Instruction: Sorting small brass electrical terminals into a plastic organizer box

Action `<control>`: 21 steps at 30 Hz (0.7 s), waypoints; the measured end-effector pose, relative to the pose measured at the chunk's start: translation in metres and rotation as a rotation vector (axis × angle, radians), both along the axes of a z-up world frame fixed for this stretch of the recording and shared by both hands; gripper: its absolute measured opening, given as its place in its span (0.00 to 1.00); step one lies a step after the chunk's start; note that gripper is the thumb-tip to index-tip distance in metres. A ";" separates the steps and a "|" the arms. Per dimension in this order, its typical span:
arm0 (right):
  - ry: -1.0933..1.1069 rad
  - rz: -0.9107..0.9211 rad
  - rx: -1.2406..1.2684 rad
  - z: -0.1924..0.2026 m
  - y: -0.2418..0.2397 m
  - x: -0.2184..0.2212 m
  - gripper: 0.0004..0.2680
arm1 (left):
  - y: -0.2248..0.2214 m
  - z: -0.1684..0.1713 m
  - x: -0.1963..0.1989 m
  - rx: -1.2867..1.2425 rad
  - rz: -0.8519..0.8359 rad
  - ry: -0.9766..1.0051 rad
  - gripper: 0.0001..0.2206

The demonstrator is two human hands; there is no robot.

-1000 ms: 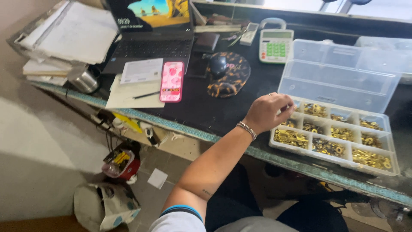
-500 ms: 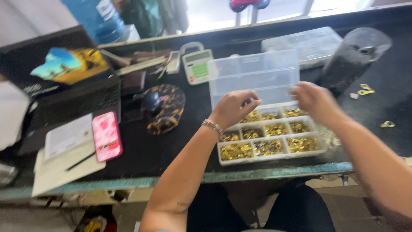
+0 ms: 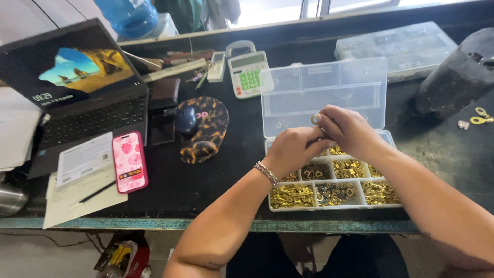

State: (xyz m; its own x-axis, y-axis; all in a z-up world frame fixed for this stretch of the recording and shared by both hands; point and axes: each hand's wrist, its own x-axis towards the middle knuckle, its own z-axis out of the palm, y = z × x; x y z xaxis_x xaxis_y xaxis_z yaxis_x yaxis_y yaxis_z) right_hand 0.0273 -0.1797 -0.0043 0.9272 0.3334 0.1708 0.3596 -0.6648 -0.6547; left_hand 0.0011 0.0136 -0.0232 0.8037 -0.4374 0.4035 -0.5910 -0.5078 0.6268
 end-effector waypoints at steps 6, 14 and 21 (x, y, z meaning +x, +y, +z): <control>0.035 -0.011 0.143 0.002 -0.003 -0.005 0.09 | 0.002 0.002 0.001 -0.041 -0.058 0.002 0.11; -0.034 -0.055 0.291 0.018 -0.005 -0.018 0.12 | 0.021 0.013 0.006 -0.093 -0.150 0.046 0.08; 0.004 -0.094 0.241 0.017 -0.009 -0.014 0.12 | 0.032 0.023 0.005 -0.154 -0.167 0.090 0.06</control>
